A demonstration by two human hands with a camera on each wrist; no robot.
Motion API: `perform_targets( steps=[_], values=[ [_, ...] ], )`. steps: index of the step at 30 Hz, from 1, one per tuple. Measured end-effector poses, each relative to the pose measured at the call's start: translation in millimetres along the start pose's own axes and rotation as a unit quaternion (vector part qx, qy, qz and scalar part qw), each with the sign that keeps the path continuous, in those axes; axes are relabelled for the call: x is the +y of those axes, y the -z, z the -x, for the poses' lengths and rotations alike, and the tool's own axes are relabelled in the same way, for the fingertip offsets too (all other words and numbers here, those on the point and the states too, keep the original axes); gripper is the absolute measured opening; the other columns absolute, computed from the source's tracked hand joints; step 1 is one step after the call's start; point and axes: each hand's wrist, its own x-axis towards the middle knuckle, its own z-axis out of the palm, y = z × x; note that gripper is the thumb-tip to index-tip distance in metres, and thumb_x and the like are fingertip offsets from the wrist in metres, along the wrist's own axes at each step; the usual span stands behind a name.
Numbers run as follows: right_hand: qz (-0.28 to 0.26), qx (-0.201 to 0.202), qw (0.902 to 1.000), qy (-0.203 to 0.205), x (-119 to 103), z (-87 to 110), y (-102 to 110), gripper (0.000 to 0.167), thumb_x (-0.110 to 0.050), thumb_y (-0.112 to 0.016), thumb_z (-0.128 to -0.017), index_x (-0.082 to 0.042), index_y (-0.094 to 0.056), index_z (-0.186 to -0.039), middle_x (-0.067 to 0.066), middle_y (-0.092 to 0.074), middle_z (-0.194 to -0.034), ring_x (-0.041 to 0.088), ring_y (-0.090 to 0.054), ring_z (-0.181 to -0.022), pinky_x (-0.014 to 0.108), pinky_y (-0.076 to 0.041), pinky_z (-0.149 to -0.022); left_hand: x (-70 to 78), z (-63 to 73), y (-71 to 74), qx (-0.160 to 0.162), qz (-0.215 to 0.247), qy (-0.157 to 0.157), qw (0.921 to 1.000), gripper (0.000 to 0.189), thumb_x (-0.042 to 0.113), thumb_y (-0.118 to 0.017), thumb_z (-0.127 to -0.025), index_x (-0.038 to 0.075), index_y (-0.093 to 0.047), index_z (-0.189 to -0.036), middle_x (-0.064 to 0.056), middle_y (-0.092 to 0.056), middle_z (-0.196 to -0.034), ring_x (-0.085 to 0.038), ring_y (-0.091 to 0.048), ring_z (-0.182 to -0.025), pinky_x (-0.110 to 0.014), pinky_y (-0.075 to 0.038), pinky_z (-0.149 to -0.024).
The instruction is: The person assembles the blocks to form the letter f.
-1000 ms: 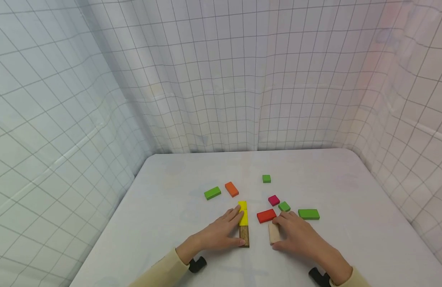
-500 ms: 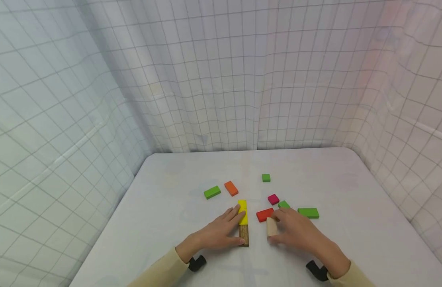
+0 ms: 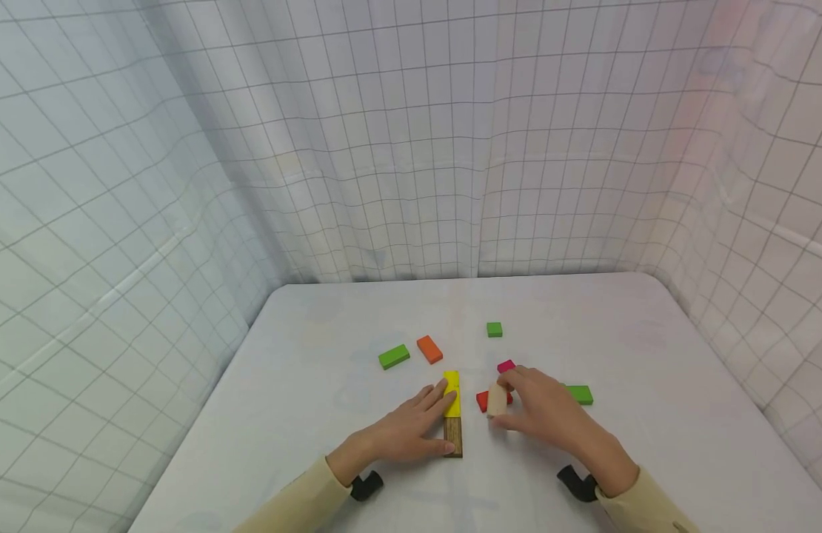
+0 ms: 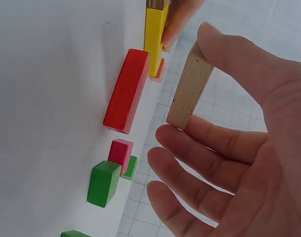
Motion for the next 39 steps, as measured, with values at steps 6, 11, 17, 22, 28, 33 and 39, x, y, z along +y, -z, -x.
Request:
perform_targets(
  steps=[6, 11, 17, 22, 28, 33, 39],
  values=[
    [-0.001, 0.023, 0.9995, 0.021, -2.1, -10.2, 3.0, 0.058, -0.046, -0.09, -0.072, -0.015, -0.068, -0.117, -0.007, -0.065, -0.101, 0.019, -0.063, -0.093, 0.036, -0.054, -0.074, 0.3, 1.3, 0.4, 0.001, -0.002, -0.006, 1.0, 0.088, 0.062, -0.055, -0.095, 0.02, -0.017, -0.163, -0.002, -0.002, -0.169, -0.027, -0.01, -0.154, -0.046, -0.023, -0.119],
    [0.007, 0.038, 0.9984, 0.04, -1.9, -22.7, 3.3, 0.058, -0.048, -0.088, -0.074, -0.013, -0.067, -0.116, -0.005, -0.066, -0.102, 0.019, -0.064, -0.092, 0.036, -0.054, -0.074, -1.1, 1.2, -0.5, 0.002, -0.007, -0.012, 0.9999, 0.087, 0.061, -0.054, -0.096, 0.02, -0.017, -0.163, -0.003, -0.001, -0.169, -0.027, -0.01, -0.154, -0.047, -0.023, -0.119],
    [-0.005, 0.04, 0.9986, 0.034, -2.1, -40.0, 4.5, 0.061, -0.049, -0.088, -0.075, -0.011, -0.067, -0.118, 0.001, -0.067, -0.107, 0.02, -0.063, -0.088, 0.033, -0.055, -0.073, -2.9, -0.2, -1.3, 0.002, -0.01, -0.013, 0.9999, 0.086, 0.062, -0.053, -0.097, 0.02, -0.016, -0.163, -0.003, -0.001, -0.169, -0.027, -0.01, -0.154, -0.047, -0.023, -0.119],
    [-0.015, 0.026, 0.9994, 0.016, -2.7, -52.0, 4.7, 0.062, -0.047, -0.088, -0.075, -0.01, -0.067, -0.12, 0.003, -0.067, -0.11, 0.021, -0.066, -0.091, 0.033, -0.056, -0.072, -1.7, -0.3, -1.5, -0.001, -0.01, -0.01, 0.9999, 0.087, 0.062, -0.053, -0.096, 0.021, -0.017, -0.163, -0.002, -0.002, -0.169, -0.026, -0.01, -0.154, -0.047, -0.023, -0.119],
    [0.0, 0.022, 0.9996, 0.016, -4.5, -64.8, 5.0, 0.059, -0.046, -0.085, -0.079, -0.009, -0.067, -0.121, 0.005, -0.068, -0.111, 0.025, -0.064, -0.097, 0.04, -0.056, -0.077, -3.8, -1.4, -3.7, 0.002, -0.02, -0.015, 0.9997, 0.087, 0.064, -0.051, -0.097, 0.02, -0.016, -0.163, -0.003, -0.001, -0.169, -0.027, -0.01, -0.153, -0.047, -0.024, -0.119],
    [0.012, 0.019, 0.9995, 0.023, -4.9, -75.8, 1.8, 0.06, -0.047, -0.084, -0.08, -0.008, -0.067, -0.122, 0.006, -0.068, -0.112, 0.024, -0.064, -0.1, 0.044, -0.056, -0.083, -4.0, -1.5, -3.9, 0.002, -0.021, -0.015, 0.9997, 0.087, 0.064, -0.051, -0.097, 0.021, -0.015, -0.163, -0.003, -0.002, -0.169, -0.028, -0.01, -0.153, -0.048, -0.024, -0.119],
    [0.012, 0.01, 0.9997, 0.02, -5.7, -89.0, -3.9, 0.062, -0.048, -0.083, -0.08, -0.008, -0.066, -0.124, 0.004, -0.068, -0.113, 0.022, -0.063, -0.102, 0.045, -0.055, -0.087, -3.8, -2.0, -4.1, -0.002, -0.023, -0.01, 0.9997, 0.087, 0.065, -0.049, -0.096, 0.022, -0.015, -0.163, -0.002, -0.001, -0.169, -0.027, -0.01, -0.154, -0.049, -0.024, -0.119]
  ],
)
